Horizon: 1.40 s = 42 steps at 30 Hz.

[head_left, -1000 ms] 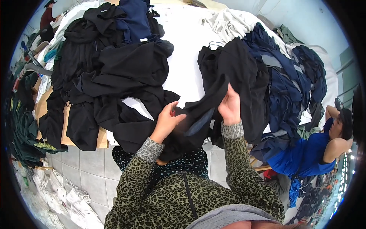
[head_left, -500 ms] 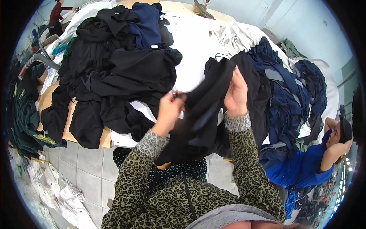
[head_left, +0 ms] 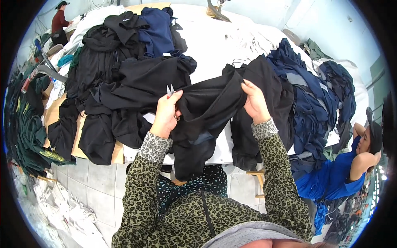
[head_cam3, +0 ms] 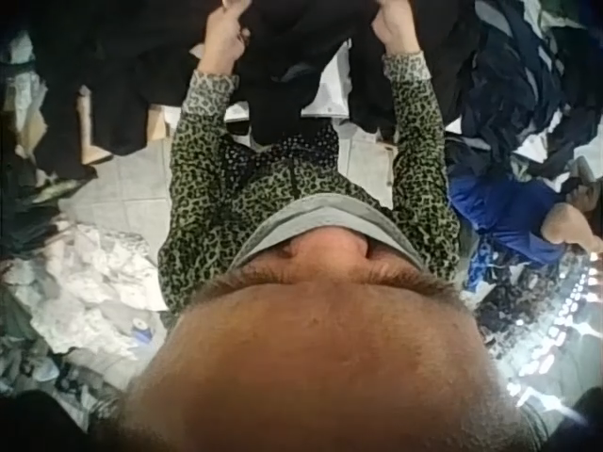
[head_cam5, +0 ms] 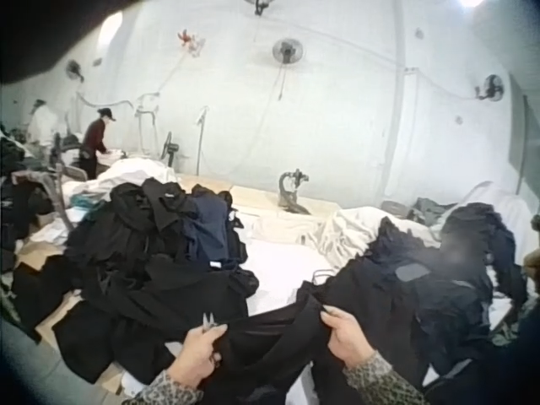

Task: Inspecting black fabric garments and using thread nippers to trim loose thread ends.

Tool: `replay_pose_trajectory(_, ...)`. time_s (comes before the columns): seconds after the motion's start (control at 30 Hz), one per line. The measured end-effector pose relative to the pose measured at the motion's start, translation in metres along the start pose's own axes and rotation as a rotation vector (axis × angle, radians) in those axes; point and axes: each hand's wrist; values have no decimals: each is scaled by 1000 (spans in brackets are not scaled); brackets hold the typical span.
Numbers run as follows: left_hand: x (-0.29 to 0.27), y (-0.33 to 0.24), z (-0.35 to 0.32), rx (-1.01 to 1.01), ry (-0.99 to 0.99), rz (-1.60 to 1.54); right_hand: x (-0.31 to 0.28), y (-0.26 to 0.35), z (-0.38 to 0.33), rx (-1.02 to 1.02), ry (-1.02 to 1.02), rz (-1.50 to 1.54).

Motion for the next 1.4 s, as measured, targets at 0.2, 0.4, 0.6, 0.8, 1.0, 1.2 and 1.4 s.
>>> replay_pose_trajectory(0.2,-23,46,8,-186,-90,-14,9,-60,-46,-303,-24,-647)
replay_pose_trajectory(0.4,15,43,-27,-131,205,204,46,-100,-109,-240,191,-647)
replay_pose_trajectory(0.6,6,50,-42,-62,324,347,14,-127,-117,427,32,384)
replay_pose_trajectory(0.8,-27,62,-58,14,36,411,14,-105,-125,457,-69,402)
replay_pose_trajectory(1.0,-8,77,-79,566,188,807,13,-109,-130,422,-18,439)
replay_pose_trajectory(1.2,3,103,-84,706,185,1067,20,-108,-146,338,-191,446)
replay_pose_trajectory(1.4,-25,116,-71,640,134,964,38,-118,-161,311,-30,388)
Point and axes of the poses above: each hand's wrist, its own z-axis towards the middle knuckle, its own x-axis out of the palm, y = z × x, and after that the axes turned 4 degrees about -y, right-handed
